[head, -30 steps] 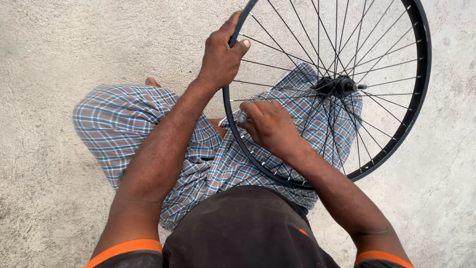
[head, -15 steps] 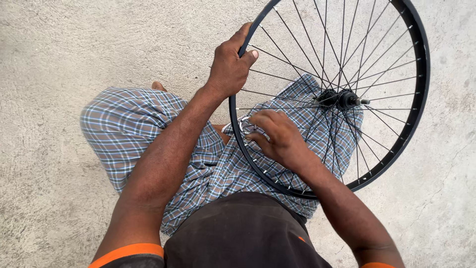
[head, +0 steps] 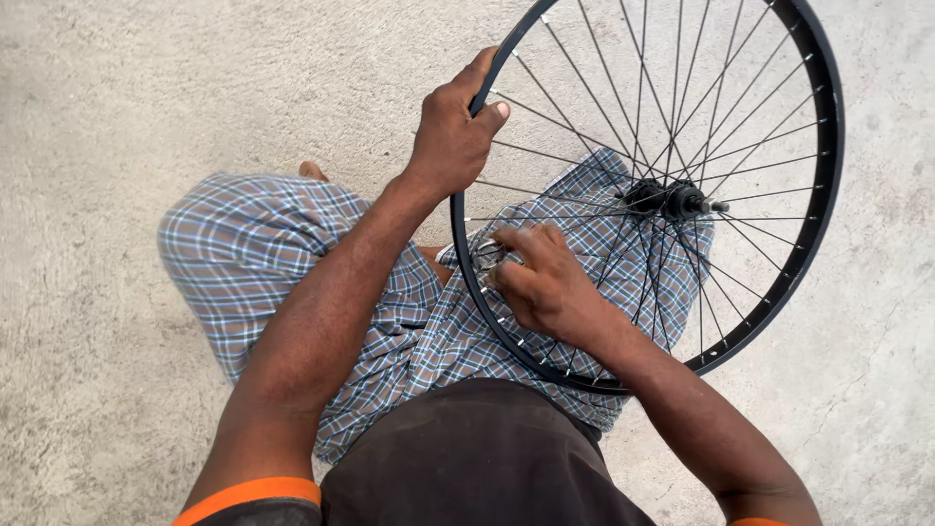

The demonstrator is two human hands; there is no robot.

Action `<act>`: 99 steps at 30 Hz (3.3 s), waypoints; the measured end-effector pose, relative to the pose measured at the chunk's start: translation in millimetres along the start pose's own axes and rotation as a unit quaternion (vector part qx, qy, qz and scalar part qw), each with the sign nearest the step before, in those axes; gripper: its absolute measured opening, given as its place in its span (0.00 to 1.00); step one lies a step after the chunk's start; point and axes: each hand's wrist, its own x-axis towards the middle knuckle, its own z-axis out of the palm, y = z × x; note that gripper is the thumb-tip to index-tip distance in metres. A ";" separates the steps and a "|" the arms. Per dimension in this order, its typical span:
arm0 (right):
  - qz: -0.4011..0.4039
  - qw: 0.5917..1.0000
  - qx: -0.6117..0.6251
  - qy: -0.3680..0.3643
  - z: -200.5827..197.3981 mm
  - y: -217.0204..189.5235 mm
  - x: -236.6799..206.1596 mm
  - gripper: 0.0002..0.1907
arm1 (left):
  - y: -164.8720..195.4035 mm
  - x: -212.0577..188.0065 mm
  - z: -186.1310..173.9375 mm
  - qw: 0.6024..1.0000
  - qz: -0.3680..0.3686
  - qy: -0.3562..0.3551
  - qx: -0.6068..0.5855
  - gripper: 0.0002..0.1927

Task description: The person sits on the floor and uses a spoke wrench to tighten the nipples on a bicycle wheel. They rotate the wheel periodically to access different spokes and continue adjusting the tension.

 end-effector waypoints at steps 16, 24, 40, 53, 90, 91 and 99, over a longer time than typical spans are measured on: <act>0.043 0.995 -0.009 0.086 -11.3 -16.9 5.2 0.11 | 39.6 -15.4 -7.9 0.999 0.049 0.009 0.020 0.31; 0.076 0.994 0.025 0.075 -27.0 -13.3 7.7 0.07 | 54.6 -16.4 -9.3 0.999 0.034 -0.009 0.016 0.31; 0.019 0.999 0.030 0.022 -11.8 -3.0 13.9 0.10 | 18.9 -0.4 -2.5 0.999 0.028 0.010 0.015 0.32; 0.163 0.980 -0.086 -0.069 21.2 -5.4 33.4 0.06 | 2.6 12.0 -4.0 0.995 -0.093 -0.028 -0.009 0.32; 0.217 0.957 -0.085 -0.172 20.4 -9.7 40.7 0.09 | 2.3 0.3 -6.2 1.000 -0.019 -0.016 -0.004 0.32; 0.194 0.967 -0.043 -0.162 16.5 -7.8 41.0 0.13 | 2.6 0.7 -6.6 1.000 -0.015 -0.019 -0.006 0.32; 0.169 0.974 0.076 -0.133 -6.6 3.8 33.5 0.25 | 3.9 5.4 -4.1 1.000 0.005 -0.009 -0.013 0.32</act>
